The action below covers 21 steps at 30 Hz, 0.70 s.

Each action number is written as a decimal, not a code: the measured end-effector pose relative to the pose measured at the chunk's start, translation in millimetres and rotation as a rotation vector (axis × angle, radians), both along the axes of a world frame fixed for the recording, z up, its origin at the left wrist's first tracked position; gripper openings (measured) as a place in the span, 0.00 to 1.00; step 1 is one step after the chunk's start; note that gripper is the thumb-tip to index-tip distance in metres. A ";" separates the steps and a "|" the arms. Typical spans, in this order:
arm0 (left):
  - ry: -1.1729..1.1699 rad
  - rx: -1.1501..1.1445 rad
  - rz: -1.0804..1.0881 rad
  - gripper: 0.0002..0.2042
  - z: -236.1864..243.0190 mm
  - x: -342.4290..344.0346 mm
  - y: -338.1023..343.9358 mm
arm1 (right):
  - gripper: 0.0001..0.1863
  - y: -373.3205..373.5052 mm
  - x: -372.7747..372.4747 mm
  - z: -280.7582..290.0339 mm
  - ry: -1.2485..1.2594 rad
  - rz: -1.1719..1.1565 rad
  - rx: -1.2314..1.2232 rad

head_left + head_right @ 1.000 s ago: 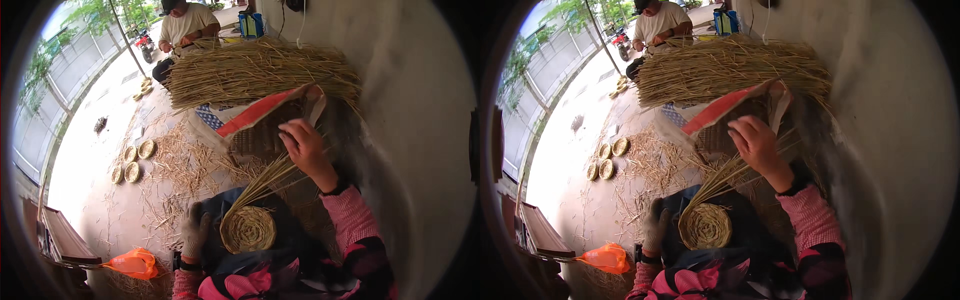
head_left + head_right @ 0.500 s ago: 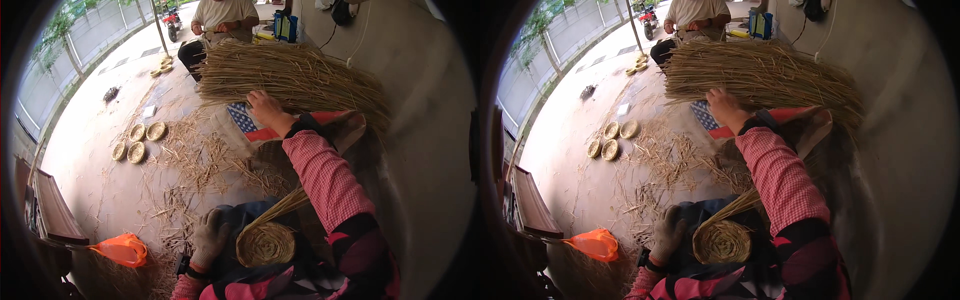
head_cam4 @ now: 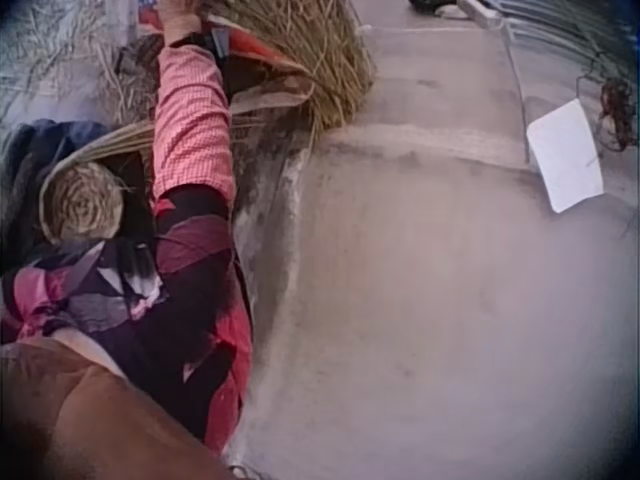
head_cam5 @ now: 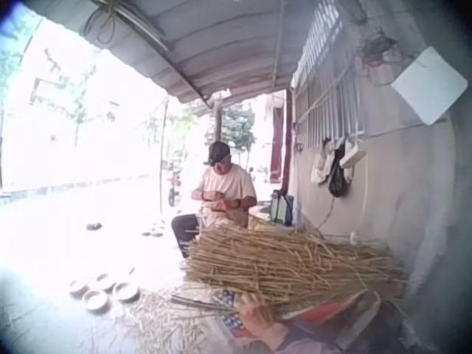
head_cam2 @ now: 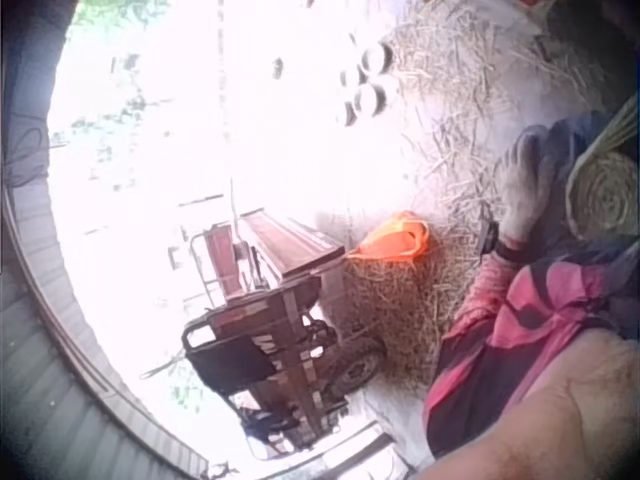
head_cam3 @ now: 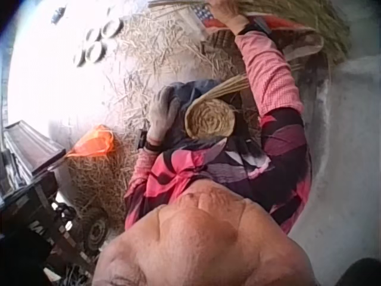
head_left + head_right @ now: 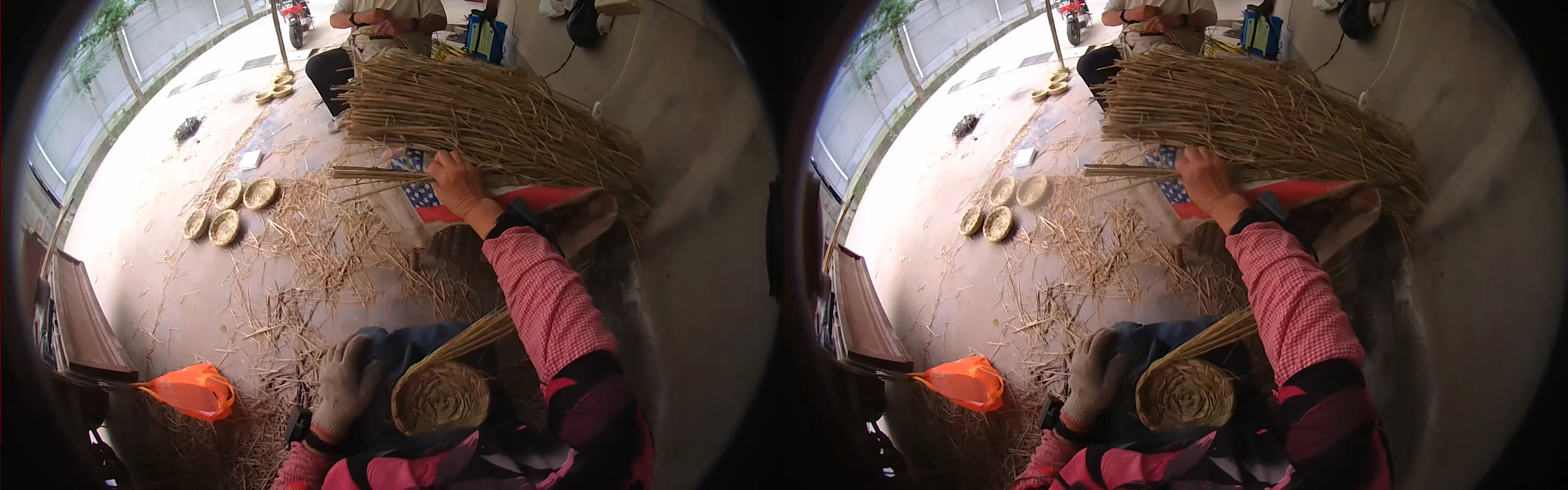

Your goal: Weaving a circular straw base for a basket or mat.

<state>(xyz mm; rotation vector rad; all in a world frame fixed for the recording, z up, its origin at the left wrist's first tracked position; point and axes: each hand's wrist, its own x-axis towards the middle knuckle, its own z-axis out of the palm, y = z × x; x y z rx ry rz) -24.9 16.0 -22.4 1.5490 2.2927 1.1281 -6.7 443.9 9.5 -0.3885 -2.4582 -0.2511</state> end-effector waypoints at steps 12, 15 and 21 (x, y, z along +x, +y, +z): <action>-0.028 -0.004 0.069 0.24 -13.6 6.5 -9.0 | 0.12 27.1 141.5 141.3 1.244 0.234 -0.597; -0.044 0.004 0.089 0.23 -17.6 7.6 -10.5 | 0.12 42.7 213.5 177.5 1.517 0.287 -0.714; -0.002 0.074 0.064 0.22 -23.4 10.4 -11.0 | 0.11 15.4 349.2 225.9 1.916 0.201 -0.645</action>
